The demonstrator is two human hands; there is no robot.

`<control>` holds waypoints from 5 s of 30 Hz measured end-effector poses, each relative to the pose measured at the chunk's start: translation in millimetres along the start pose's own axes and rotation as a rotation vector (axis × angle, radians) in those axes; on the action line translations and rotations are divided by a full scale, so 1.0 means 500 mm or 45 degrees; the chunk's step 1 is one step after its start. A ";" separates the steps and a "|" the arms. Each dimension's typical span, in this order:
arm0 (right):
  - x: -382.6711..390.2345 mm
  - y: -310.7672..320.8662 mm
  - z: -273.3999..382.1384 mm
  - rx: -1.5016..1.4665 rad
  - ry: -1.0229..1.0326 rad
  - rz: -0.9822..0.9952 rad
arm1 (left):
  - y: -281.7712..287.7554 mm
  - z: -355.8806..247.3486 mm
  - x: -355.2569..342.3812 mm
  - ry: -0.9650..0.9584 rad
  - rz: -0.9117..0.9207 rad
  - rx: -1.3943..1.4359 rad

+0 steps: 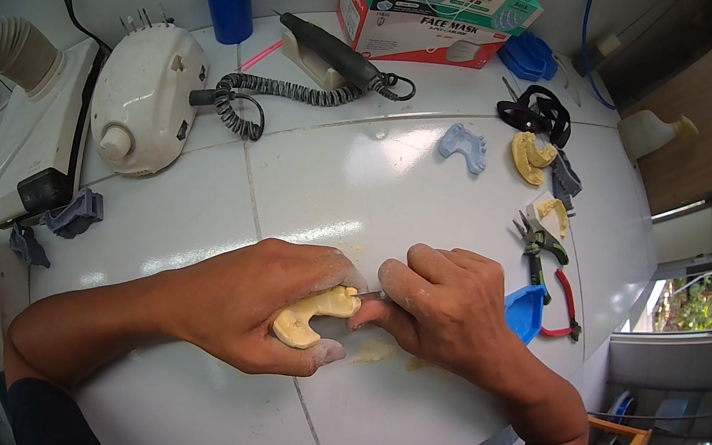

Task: The recorder is using a hand carving tool to refine the edges and contours of a yellow plaster dental mold.

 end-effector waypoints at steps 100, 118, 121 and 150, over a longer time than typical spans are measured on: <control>0.003 -0.007 0.003 -0.079 0.019 0.114 | -0.005 -0.006 0.002 -0.038 -0.008 -0.045; 0.002 -0.014 0.002 -0.211 0.015 0.213 | -0.012 -0.008 0.002 -0.126 0.048 -0.072; 0.001 -0.004 -0.006 -0.206 -0.028 0.146 | -0.014 -0.009 0.004 -0.115 0.049 -0.067; 0.003 0.001 0.004 -0.122 0.049 0.064 | -0.018 -0.002 0.005 -0.060 0.083 -0.059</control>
Point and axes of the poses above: each hand's wrist, its own x-axis away from the middle knuckle, its own y-axis out of the back of the hand, z = x × y, the point moved 10 cm from there along -x, towards the middle knuckle, and after that the axes turned 11 degrees about x, right-handed, at the moved point
